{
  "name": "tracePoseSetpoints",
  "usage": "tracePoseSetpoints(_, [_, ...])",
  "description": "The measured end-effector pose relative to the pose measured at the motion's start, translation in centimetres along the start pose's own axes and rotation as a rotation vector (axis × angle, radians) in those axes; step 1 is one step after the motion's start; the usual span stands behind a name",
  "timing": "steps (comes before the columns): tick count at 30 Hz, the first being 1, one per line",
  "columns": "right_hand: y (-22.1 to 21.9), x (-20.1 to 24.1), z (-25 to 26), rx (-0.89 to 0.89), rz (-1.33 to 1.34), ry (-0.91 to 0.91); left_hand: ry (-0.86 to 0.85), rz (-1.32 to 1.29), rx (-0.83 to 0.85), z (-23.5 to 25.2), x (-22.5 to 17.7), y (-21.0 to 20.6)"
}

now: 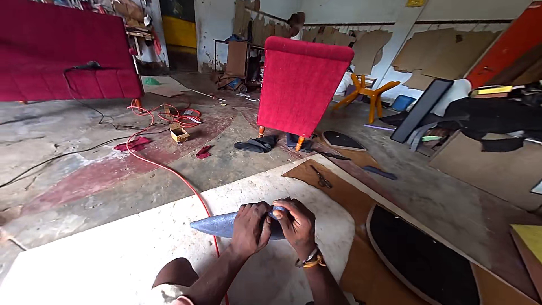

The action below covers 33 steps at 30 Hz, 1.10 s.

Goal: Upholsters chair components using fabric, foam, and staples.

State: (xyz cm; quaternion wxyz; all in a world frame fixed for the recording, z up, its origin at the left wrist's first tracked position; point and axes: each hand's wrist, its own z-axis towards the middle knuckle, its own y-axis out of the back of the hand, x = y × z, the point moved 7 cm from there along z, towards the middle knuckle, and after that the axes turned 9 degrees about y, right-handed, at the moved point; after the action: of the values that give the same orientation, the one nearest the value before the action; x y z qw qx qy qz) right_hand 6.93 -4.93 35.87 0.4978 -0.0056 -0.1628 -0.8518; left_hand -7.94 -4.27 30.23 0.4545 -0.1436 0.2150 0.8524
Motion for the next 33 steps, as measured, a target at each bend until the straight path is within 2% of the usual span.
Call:
tracePoseSetpoints(2, [0.2, -0.5, 1.0, 0.129, -0.133, 0.019, 0.019, 0.021, 0.002, 0.5, 0.5, -0.2])
tracePoseSetpoints(5, [0.7, -1.0, 1.9, 0.211, -0.344, 0.038, 0.023, 0.041, 0.009, 0.6, 1.0, -0.6])
tracePoseSetpoints(9, [0.8, -0.9, 2.4, 0.176, -0.497, 0.068, 0.061, 0.031, -0.015, 1.0, 2.0, -0.9])
tracePoseSetpoints(13, [0.3, -1.6, 3.0, 0.156, -0.472, 0.015, 0.089, 0.018, -0.015, 1.7, 2.6, -1.2])
tracePoseSetpoints(22, [-3.3, -7.0, 1.1, 0.351, -0.161, -0.354, 0.147, -0.215, 0.068, 2.3, 3.1, -1.5])
tracePoseSetpoints(25, [-5.4, -7.6, -0.7, 0.592, 0.089, -0.699, 0.194, -0.317, 0.109, 2.1, 4.0, -1.1])
tracePoseSetpoints(27, [-6.7, -7.0, -2.1, 0.701, 0.220, -0.848, 0.270, -0.408, 0.111, 1.7, 4.8, -0.6])
tracePoseSetpoints(29, [-7.7, -5.6, -3.2, 0.690, 0.276, -0.889, 0.399, -0.477, 0.049, 1.1, 5.6, 0.2])
tracePoseSetpoints(31, [-8.5, -3.8, -4.3, 0.643, 0.269, -0.899, 0.608, -0.459, -0.050, -0.1, 6.5, 1.5])
tracePoseSetpoints(33, [-9.4, -1.7, -5.6, 0.611, 0.235, -0.874, 0.917, -0.497, -0.102, -2.1, 8.1, 2.8])
